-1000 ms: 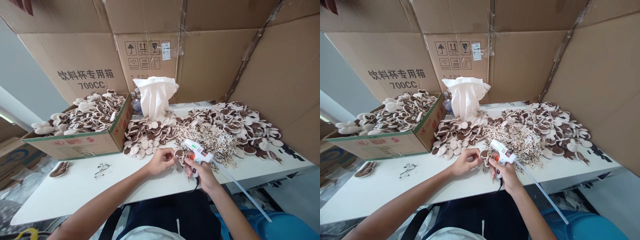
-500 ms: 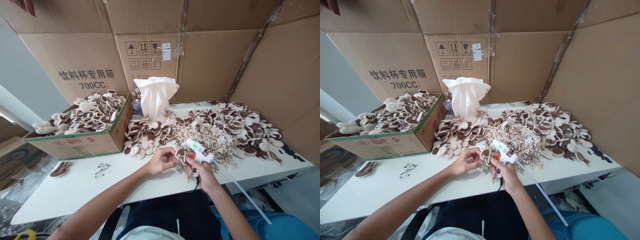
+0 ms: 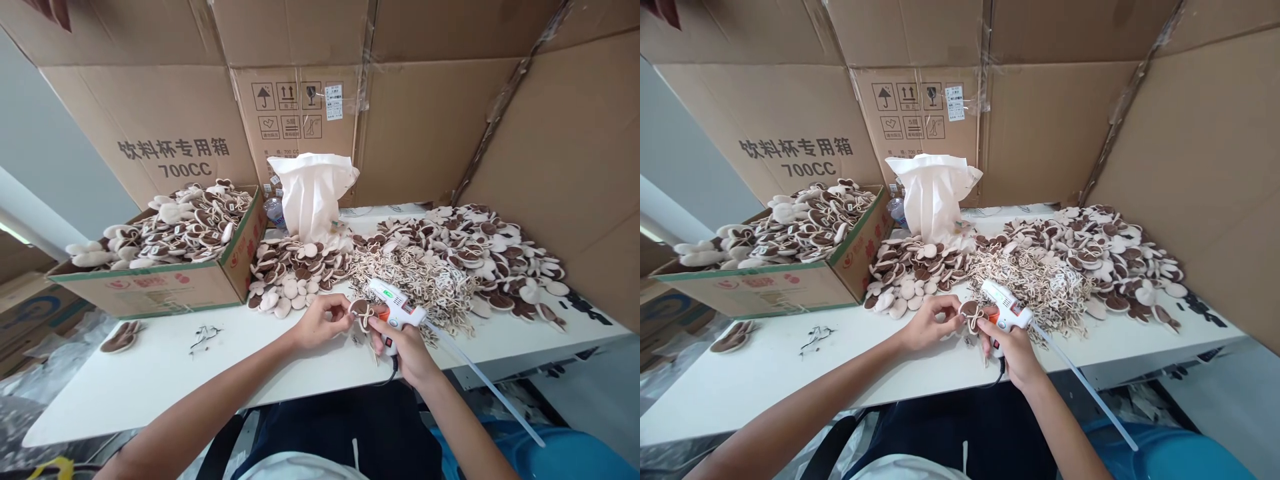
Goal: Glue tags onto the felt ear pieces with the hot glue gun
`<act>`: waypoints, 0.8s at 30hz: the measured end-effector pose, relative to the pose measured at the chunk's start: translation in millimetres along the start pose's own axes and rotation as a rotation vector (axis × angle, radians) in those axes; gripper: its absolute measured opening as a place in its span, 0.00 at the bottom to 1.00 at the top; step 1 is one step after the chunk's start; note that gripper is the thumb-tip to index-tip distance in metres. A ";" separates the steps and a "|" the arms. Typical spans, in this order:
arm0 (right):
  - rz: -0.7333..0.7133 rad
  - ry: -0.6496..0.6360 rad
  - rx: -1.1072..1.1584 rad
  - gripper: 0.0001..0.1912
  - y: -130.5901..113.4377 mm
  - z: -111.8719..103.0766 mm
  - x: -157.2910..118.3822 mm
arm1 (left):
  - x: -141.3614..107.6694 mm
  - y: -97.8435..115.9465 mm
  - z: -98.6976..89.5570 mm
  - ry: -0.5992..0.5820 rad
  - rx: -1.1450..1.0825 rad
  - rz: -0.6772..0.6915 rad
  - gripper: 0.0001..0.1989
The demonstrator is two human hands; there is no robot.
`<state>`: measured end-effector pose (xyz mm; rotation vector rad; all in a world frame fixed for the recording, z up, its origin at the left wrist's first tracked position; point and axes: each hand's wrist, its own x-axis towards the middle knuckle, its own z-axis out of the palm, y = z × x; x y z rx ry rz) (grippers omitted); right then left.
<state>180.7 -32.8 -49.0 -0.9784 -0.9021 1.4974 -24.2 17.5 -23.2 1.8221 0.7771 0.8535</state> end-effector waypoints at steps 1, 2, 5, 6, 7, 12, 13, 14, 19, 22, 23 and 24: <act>0.001 0.003 -0.011 0.22 0.4 0.0 0.1 | 0.0 0.4 -0.3 0.000 0.005 0.002 0.17; 0.003 0.007 -0.019 0.22 1.0 -0.1 0.3 | -0.1 0.8 -0.6 0.001 0.007 0.002 0.18; 0.008 0.018 -0.010 0.22 3.1 -1.5 0.9 | -1.1 1.3 -1.6 -0.013 -0.010 -0.007 0.18; 0.011 0.021 0.002 0.22 3.7 -2.2 1.1 | -1.7 1.4 -1.9 -0.030 -0.025 -0.008 0.17; 0.014 0.028 0.016 0.22 4.2 -2.8 1.3 | -2.2 1.5 -2.3 -0.051 -0.042 -0.006 0.17; 0.018 0.037 0.020 0.23 3.8 -2.9 1.2 | -3.7 2.6 -3.2 -0.087 -0.079 0.015 0.18; 0.016 0.035 0.012 0.23 3.3 -2.3 0.9 | -3.7 2.7 -3.0 -0.081 -0.076 0.015 0.18; 0.014 0.035 0.007 0.23 2.7 -1.7 0.5 | -3.5 2.8 -2.7 -0.075 -0.069 0.014 0.18; 0.026 0.041 0.000 0.24 0.5 0.5 -0.8 | -2.9 1.6 -0.5 -0.059 -0.054 0.025 0.20; 0.032 0.038 0.010 0.23 0.2 0.3 -1.3 | -3.1 1.5 0.5 -0.053 -0.051 0.027 0.20; 0.032 0.036 0.011 0.23 0.3 0.1 -1.3 | -3.2 1.7 0.8 -0.051 -0.045 0.031 0.20; 0.031 0.032 0.011 0.23 0.5 -0.2 -1.4 | -3.3 1.9 1.1 -0.049 -0.036 0.037 0.20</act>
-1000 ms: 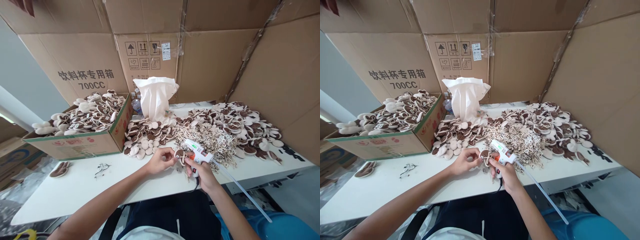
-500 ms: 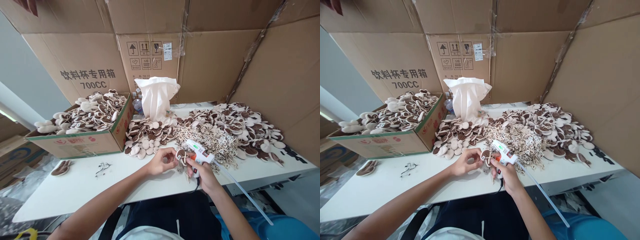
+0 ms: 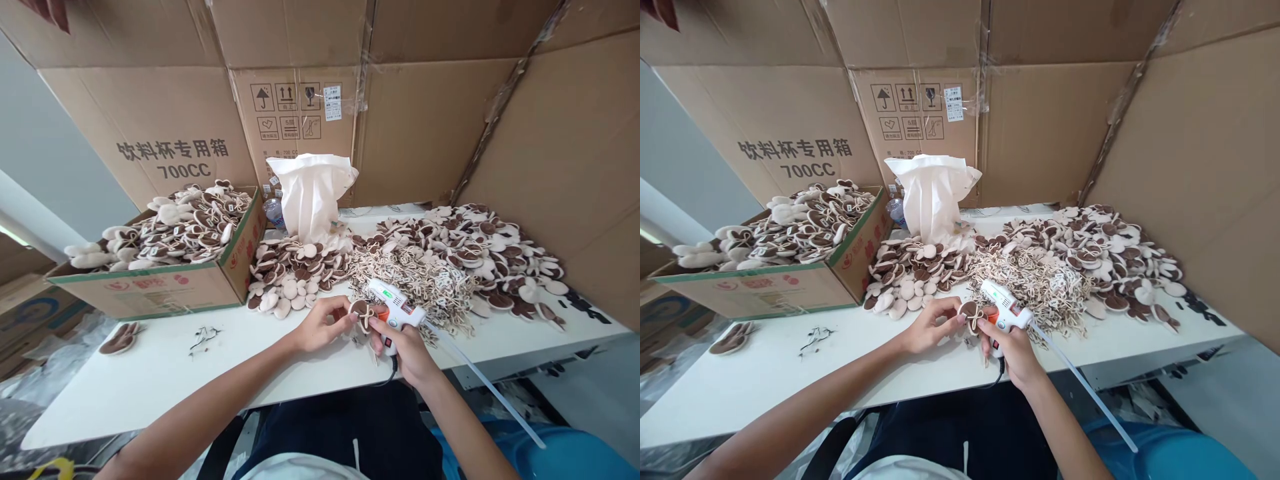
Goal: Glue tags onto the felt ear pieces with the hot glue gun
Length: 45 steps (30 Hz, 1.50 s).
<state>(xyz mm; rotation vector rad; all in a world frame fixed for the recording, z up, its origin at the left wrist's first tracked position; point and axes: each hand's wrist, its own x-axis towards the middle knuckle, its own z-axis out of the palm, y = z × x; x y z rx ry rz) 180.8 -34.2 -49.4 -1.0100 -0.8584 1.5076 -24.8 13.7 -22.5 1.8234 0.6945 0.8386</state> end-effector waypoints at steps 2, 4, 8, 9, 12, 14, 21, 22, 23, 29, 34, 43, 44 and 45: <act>0.000 -0.007 -0.004 0.22 0.5 -0.5 0.2 | -0.2 0.4 0.5 0.007 0.031 0.011 0.20; -0.003 -0.012 -0.007 0.22 0.8 -0.5 0.5 | -0.4 0.5 1.0 0.022 0.077 0.015 0.20; -0.011 -0.028 -0.011 0.22 0.6 0.0 0.9 | 0.1 1.1 1.8 0.045 0.174 0.033 0.20; -0.016 -0.031 -0.016 0.22 0.6 0.1 0.8 | 0.4 1.5 1.8 0.044 0.192 0.044 0.20; -0.027 -0.047 -0.034 0.21 1.4 0.0 0.3 | 1.1 3.1 1.5 0.044 0.238 0.073 0.20; -0.027 -0.061 -0.042 0.22 2.2 -0.3 -0.1 | 1.5 4.2 0.9 0.048 0.260 0.088 0.20; -0.036 -0.062 -0.043 0.21 5.1 -3.0 1.6 | 1.0 5.1 -1.1 0.034 0.241 0.111 0.18; -0.040 -0.060 -0.043 0.21 5.2 -3.5 2.1 | 0.7 5.1 -1.3 0.037 0.229 0.113 0.17; -0.042 -0.058 -0.044 0.22 5.2 -3.9 2.6 | 0.3 5.1 -1.6 0.036 0.216 0.115 0.17; -0.016 -0.028 -0.023 0.22 3.9 -3.0 2.6 | -1.7 5.7 -4.7 -0.021 0.117 0.106 0.16; -0.030 -0.028 -0.031 0.22 5.9 -4.2 4.2 | -1.7 6.0 -6.5 -0.024 0.077 0.124 0.18; -0.033 -0.016 -0.004 0.23 8.0 -3.9 5.2 | -1.9 1.6 -6.8 0.138 -0.016 0.087 0.16; -0.031 -0.018 -0.004 0.23 7.6 -3.5 5.1 | -1.5 1.6 -6.2 0.129 -0.010 0.088 0.16; -0.031 -0.021 -0.005 0.23 7.3 -3.1 4.9 | -1.0 1.7 -5.5 0.117 -0.003 0.086 0.16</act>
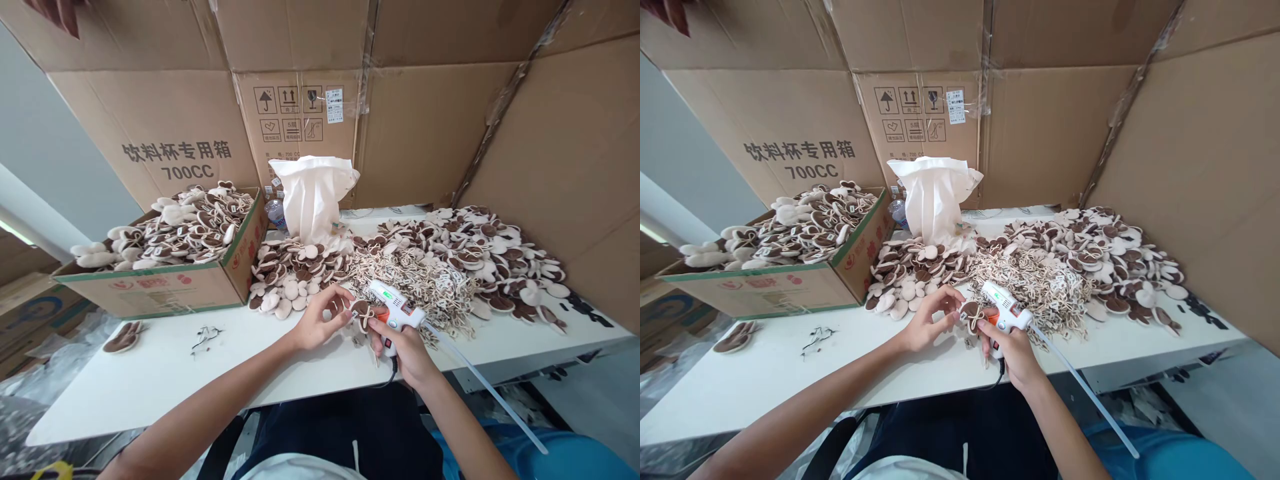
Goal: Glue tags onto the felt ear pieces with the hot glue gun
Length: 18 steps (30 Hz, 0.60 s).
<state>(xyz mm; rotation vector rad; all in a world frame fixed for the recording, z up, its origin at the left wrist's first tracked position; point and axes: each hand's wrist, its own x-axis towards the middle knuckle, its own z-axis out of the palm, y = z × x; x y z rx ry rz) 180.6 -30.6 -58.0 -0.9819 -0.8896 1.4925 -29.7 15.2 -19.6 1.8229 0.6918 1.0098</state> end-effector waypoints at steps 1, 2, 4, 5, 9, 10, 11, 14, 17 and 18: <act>-0.003 -0.003 -0.003 0.22 -0.3 0.3 -0.2 | 0.4 0.0 0.8 -0.008 0.010 -0.004 0.16; -0.007 -0.007 -0.009 0.22 -0.6 0.5 -0.4 | 0.7 0.0 1.6 -0.011 0.026 -0.011 0.16; -0.011 -0.012 -0.021 0.22 -1.0 0.3 -0.9 | 1.2 -0.4 2.8 -0.017 0.074 -0.026 0.17; -0.009 -0.012 -0.026 0.22 -1.1 0.1 -1.0 | 1.4 -0.8 3.2 -0.019 0.101 -0.033 0.17; -0.002 -0.013 -0.046 0.23 -1.6 -0.7 -1.7 | 1.7 -2.6 3.8 -0.035 0.136 -0.053 0.17; 0.002 -0.019 -0.048 0.22 -1.9 -0.6 -2.1 | 1.7 -3.0 3.9 -0.037 0.132 -0.059 0.17; 0.006 -0.028 -0.050 0.22 -2.2 -0.2 -2.5 | 1.6 -3.5 4.0 -0.038 0.128 -0.067 0.16; 0.002 -0.049 -0.068 0.22 -3.4 1.5 -4.0 | 1.5 -4.6 4.5 -0.041 0.133 -0.084 0.13; -0.009 -0.046 -0.091 0.23 -4.6 3.2 -5.0 | 1.6 -5.1 4.7 -0.047 0.153 -0.081 0.11; -0.008 -0.049 -0.099 0.23 -5.0 3.7 -5.1 | 1.7 -5.2 4.7 -0.048 0.162 -0.080 0.10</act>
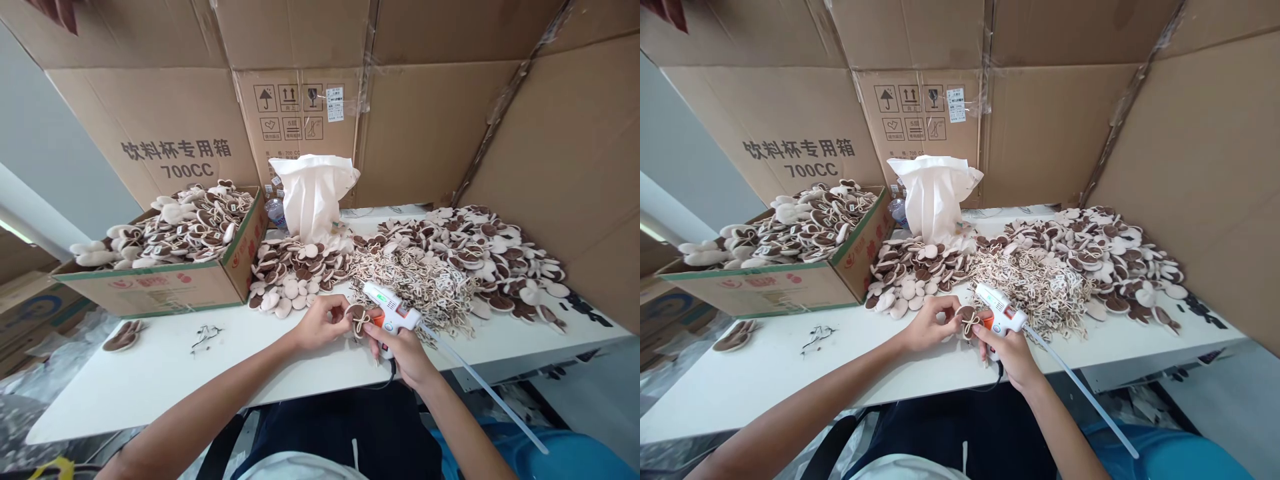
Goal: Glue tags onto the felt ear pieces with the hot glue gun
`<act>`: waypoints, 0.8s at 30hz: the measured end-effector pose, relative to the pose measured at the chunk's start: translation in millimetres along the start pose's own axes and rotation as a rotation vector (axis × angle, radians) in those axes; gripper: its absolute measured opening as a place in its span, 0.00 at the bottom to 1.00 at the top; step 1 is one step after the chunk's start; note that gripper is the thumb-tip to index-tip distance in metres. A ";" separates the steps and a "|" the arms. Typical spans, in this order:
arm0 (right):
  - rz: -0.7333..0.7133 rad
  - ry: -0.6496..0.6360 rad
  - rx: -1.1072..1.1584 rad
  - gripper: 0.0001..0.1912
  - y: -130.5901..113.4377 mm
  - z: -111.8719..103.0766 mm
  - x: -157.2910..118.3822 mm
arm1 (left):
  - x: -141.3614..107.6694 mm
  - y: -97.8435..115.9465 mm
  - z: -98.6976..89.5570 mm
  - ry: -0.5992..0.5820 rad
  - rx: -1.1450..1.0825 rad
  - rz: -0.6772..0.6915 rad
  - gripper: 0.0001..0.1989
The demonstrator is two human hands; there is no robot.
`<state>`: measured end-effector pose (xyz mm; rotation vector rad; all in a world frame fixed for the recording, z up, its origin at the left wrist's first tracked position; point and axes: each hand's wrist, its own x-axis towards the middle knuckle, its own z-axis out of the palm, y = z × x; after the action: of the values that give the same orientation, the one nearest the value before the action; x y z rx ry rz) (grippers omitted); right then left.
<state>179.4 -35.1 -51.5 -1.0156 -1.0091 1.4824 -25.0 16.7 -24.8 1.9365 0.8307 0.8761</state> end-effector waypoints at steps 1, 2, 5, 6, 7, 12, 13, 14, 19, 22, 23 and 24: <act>0.003 -0.007 -0.008 0.23 -0.3 0.3 0.0 | 0.1 0.0 -0.1 0.000 0.009 -0.001 0.10; 0.003 -0.013 -0.015 0.23 -0.4 0.6 0.1 | 0.3 0.1 -0.4 0.001 0.015 -0.003 0.10; -0.004 0.007 -0.015 0.23 -0.2 0.9 0.6 | 0.6 0.8 -1.5 0.001 0.009 0.000 0.12; -0.008 0.021 -0.006 0.23 0.0 1.0 0.9 | 0.6 1.3 -2.0 0.000 -0.002 0.007 0.14; -0.013 0.031 0.003 0.23 0.2 1.0 1.2 | 0.6 1.8 -2.5 -0.004 -0.016 0.015 0.15; -0.025 0.057 0.034 0.25 1.5 0.9 3.3 | -0.7 5.8 -5.3 -0.042 -0.067 0.018 0.19; -0.019 0.062 0.033 0.25 1.9 0.7 3.6 | -0.9 6.5 -5.8 -0.049 -0.074 0.016 0.19; -0.014 0.067 0.030 0.25 2.2 0.5 4.0 | -1.1 7.2 -6.3 -0.055 -0.083 0.016 0.19; -0.013 0.082 0.041 0.25 4.2 -1.0 5.2 | -0.9 8.7 -7.7 -0.033 -0.165 0.036 0.18; -0.002 0.084 0.053 0.25 4.7 -1.4 5.3 | -0.2 7.5 -6.7 0.055 -0.219 0.031 0.16; -0.001 0.085 0.055 0.24 4.8 -1.5 5.3 | 0.1 6.9 -6.2 0.088 -0.225 0.020 0.16; -0.002 0.085 0.057 0.24 4.9 -1.5 5.3 | 0.5 6.1 -5.7 0.120 -0.224 0.004 0.14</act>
<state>178.8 -30.3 -57.0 -1.0281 -0.9020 1.4461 -28.1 16.8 -17.0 1.7053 0.7631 1.0496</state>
